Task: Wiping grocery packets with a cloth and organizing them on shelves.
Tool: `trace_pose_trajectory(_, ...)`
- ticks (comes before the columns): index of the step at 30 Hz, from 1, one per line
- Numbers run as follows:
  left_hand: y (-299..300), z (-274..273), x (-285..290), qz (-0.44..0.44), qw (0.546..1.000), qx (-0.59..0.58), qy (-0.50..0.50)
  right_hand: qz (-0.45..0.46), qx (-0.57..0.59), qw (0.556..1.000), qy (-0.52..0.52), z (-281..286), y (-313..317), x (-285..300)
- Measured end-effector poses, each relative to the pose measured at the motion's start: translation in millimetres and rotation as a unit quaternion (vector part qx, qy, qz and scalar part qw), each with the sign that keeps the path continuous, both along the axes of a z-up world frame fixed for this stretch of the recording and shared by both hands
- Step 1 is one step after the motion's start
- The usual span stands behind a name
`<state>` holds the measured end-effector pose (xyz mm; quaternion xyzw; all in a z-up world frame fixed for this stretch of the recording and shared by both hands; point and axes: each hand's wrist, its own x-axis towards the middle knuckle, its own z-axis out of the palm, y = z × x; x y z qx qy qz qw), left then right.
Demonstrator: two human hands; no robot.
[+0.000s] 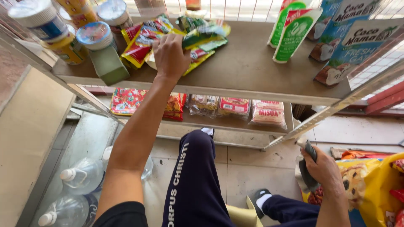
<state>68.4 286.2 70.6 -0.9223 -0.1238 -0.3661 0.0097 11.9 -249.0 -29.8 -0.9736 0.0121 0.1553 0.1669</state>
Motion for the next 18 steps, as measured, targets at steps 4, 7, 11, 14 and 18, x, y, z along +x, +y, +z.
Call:
trace_pose_trajectory(4, -60.6, 27.8, -24.3, -0.197, 0.898, -0.391, 0.044, 0.025, 0.021, 0.999, -0.036, 6.8, 6.3, -0.7)
trace_pose_trajectory(7, -122.7, 20.1, -50.9, -0.309, 0.597, -0.734, 0.099, 0.029, 0.02, 0.999, -0.039, 5.1, 9.4, 2.6)
trace_pose_trajectory(11, -196.0, -33.6, -84.5, -0.443, 0.297, -0.83, 0.166, 0.049, 0.046, 0.995, -0.08, 4.0, 13.3, -0.7)
trace_pose_trajectory(14, -241.2, -34.4, -103.6, -0.451, 0.323, -0.808, 0.2, 0.052, 0.08, 0.991, -0.093, 5.3, 15.8, -2.2)
trace_pose_trajectory(18, -278.4, -69.8, -93.6, -0.451, 0.281, -0.804, 0.268, 0.025, 0.119, 0.988, -0.098, -34.3, -12.0, 11.3)
